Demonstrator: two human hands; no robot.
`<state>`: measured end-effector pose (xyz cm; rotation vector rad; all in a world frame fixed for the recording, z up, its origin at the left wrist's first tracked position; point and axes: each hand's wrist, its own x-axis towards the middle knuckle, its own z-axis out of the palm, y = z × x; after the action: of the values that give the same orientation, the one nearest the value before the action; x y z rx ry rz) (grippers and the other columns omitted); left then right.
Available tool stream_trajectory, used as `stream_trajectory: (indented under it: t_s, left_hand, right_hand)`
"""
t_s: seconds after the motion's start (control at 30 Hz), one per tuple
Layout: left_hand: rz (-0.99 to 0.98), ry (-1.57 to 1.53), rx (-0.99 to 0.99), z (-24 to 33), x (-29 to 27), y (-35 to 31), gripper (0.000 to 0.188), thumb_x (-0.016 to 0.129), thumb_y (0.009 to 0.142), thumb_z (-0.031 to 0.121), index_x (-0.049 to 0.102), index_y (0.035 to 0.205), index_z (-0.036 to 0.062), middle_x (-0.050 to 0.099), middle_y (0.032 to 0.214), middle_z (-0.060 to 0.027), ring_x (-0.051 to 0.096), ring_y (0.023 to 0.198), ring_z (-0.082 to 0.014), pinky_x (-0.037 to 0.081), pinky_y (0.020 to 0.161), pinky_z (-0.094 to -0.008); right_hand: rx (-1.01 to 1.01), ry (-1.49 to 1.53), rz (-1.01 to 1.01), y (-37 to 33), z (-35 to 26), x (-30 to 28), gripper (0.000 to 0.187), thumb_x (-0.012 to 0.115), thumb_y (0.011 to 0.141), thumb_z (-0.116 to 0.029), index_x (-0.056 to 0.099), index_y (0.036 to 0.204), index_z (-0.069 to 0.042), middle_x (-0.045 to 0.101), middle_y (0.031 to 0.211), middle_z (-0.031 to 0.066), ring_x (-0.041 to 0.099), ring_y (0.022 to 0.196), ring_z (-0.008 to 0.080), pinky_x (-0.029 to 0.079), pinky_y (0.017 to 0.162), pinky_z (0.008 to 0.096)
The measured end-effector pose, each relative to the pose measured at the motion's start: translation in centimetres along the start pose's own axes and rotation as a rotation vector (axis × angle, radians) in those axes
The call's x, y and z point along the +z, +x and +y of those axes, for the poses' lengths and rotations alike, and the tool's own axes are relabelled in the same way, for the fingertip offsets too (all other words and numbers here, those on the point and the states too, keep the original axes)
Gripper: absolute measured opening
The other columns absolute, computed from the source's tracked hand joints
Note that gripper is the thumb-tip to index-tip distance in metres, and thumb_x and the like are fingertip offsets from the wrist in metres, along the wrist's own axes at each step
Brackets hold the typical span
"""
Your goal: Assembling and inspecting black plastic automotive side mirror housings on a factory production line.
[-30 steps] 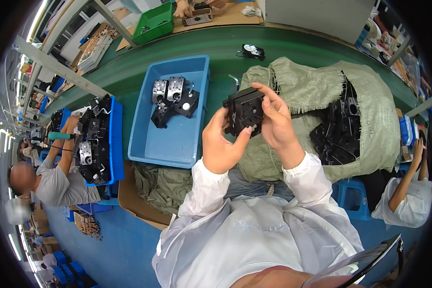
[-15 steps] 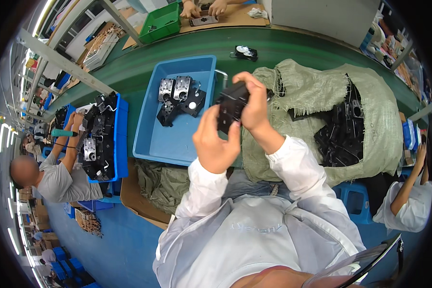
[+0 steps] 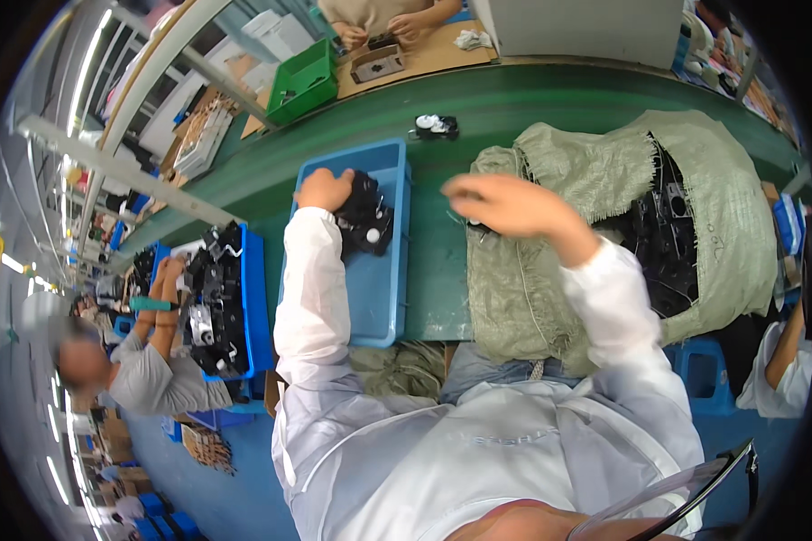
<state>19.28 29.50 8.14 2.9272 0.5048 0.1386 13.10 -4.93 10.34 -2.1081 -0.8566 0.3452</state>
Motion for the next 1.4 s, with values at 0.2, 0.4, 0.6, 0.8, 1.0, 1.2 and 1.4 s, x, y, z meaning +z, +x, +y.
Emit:
stream_trajectory:
  t_s: [0.2, 0.4, 0.6, 0.8, 1.0, 1.2, 1.4]
  left_hand:
    - [-0.040, 0.001, 0.442, 2.3, 3.5, 15.6, 0.044, 0.069, 0.079, 0.032, 0.071, 0.116, 0.0071, 0.069, 0.116, -0.0219, 0.065, 0.108, -0.0397, 0.050, 0.096, -0.0422]
    - [-0.458, 0.133, 0.640, 2.6, 15.7, 28.1, 0.038, 0.079, 0.072, 0.028, 0.077, 0.106, 0.0133, 0.075, 0.101, -0.0151, 0.070, 0.097, -0.0333, 0.054, 0.090, -0.0394]
    - [-0.340, 0.307, 0.594, 5.0, 15.1, 26.3, 0.030, 0.081, 0.072, 0.024, 0.078, 0.098, 0.0080, 0.075, 0.095, -0.0173, 0.072, 0.091, -0.0320, 0.054, 0.086, -0.0400]
    - [-0.177, 0.246, 0.630, 9.1, -0.1, 18.6, 0.039, 0.075, 0.083, 0.043, 0.077, 0.088, 0.0038, 0.070, 0.081, -0.0216, 0.069, 0.075, -0.0363, 0.052, 0.074, -0.0434]
    - [0.054, -0.185, 0.626, 7.0, -10.6, 6.1, 0.040, 0.067, 0.092, 0.037, 0.074, 0.093, -0.0020, 0.070, 0.076, -0.0164, 0.065, 0.070, -0.0221, 0.049, 0.069, -0.0353]
    - [0.411, -0.562, 0.466, 5.4, -12.0, -10.6, 0.037, 0.065, 0.095, 0.030, 0.071, 0.094, -0.0057, 0.067, 0.073, -0.0057, 0.054, 0.068, -0.0099, 0.043, 0.063, -0.0263]
    - [0.580, -1.411, 0.322, 7.7, -5.9, -21.1, 0.027, 0.056, 0.101, 0.024, 0.062, 0.093, -0.0013, 0.062, 0.082, -0.0040, 0.054, 0.072, -0.0092, 0.043, 0.065, -0.0237]
  right_hand:
    - [0.457, -0.250, 0.351, -14.2, 1.5, -3.1, 0.028, 0.061, 0.091, -0.022, 0.068, 0.107, 0.001, 0.069, 0.099, 0.0226, 0.066, 0.095, 0.0395, 0.052, 0.082, 0.0449]
    - [0.613, -0.360, 0.517, -18.0, 4.7, 0.7, 0.023, 0.065, 0.085, -0.015, 0.067, 0.101, 0.000, 0.068, 0.086, 0.0222, 0.067, 0.083, 0.0402, 0.053, 0.076, 0.0466]
    - [0.598, -0.741, 0.557, -12.3, 9.2, 3.1, 0.031, 0.068, 0.079, -0.012, 0.068, 0.110, -0.011, 0.064, 0.101, 0.0126, 0.063, 0.095, 0.0323, 0.053, 0.077, 0.0413]
    - [0.520, -1.016, 0.375, -10.0, 13.5, 4.1, 0.030, 0.063, 0.085, -0.017, 0.069, 0.114, -0.020, 0.060, 0.120, 0.0080, 0.050, 0.119, 0.0294, 0.037, 0.093, 0.0420]
    - [0.551, -0.971, 0.242, -8.7, 12.7, 3.5, 0.028, 0.066, 0.084, -0.017, 0.072, 0.111, -0.018, 0.062, 0.122, 0.0100, 0.051, 0.121, 0.0308, 0.036, 0.097, 0.0429]
    - [0.660, -0.882, 0.073, -7.5, 11.7, 2.0, 0.067, 0.087, 0.068, -0.034, 0.062, 0.128, -0.020, 0.058, 0.130, 0.0083, 0.049, 0.126, 0.0291, 0.035, 0.102, 0.0457]
    - [0.572, -0.800, 0.064, -10.0, 8.1, 1.6, 0.077, 0.087, 0.066, -0.046, 0.059, 0.132, -0.019, 0.057, 0.129, 0.0110, 0.049, 0.124, 0.0336, 0.036, 0.104, 0.0497]
